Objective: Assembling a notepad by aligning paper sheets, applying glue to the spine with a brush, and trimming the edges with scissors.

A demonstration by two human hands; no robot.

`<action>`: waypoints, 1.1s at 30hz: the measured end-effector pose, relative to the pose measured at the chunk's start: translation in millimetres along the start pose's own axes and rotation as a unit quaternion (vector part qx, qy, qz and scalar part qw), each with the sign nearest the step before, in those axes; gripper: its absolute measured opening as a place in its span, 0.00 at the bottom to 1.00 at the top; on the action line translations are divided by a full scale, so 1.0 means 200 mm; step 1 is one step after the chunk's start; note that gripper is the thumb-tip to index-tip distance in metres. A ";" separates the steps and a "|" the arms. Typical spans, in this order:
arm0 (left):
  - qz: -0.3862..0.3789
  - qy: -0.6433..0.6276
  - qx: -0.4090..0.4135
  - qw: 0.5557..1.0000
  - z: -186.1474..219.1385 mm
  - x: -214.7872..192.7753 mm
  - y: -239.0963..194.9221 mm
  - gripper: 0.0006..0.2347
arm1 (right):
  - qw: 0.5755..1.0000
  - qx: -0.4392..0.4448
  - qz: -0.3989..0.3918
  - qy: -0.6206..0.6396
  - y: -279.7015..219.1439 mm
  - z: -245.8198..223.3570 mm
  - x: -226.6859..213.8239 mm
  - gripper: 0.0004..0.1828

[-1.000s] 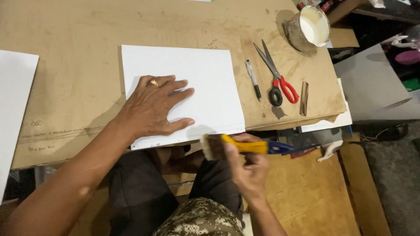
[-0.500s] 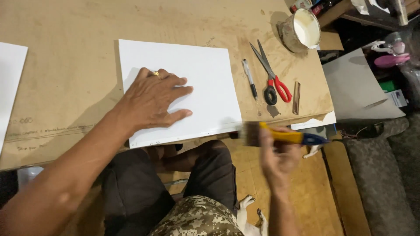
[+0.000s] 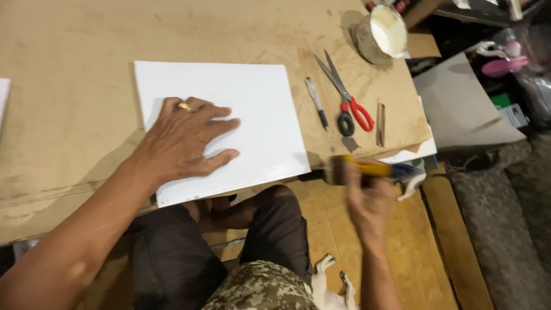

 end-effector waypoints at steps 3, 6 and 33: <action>-0.024 -0.040 -0.022 0.999 -0.01 0.01 -0.01 0.26 | 0.993 0.040 0.070 0.091 -0.08 -0.08 0.00 0.08; -0.045 -0.058 -0.017 0.997 -0.01 0.00 0.00 0.27 | 0.996 -0.051 0.028 0.061 -0.15 -0.25 0.17 0.09; 0.101 -0.009 0.060 0.993 -0.06 0.03 0.02 0.27 | 0.934 -0.350 -0.017 -0.065 -0.39 -0.91 0.68 0.13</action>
Point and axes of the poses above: each hand's wrist, its own y-axis towards the middle knuckle, its own x-axis out of the palm, z = x × y, the point moved 4 cm from there along y, towards the middle knuckle, and after that the axes turned 12 degrees about -z, right-handed, at the moved point
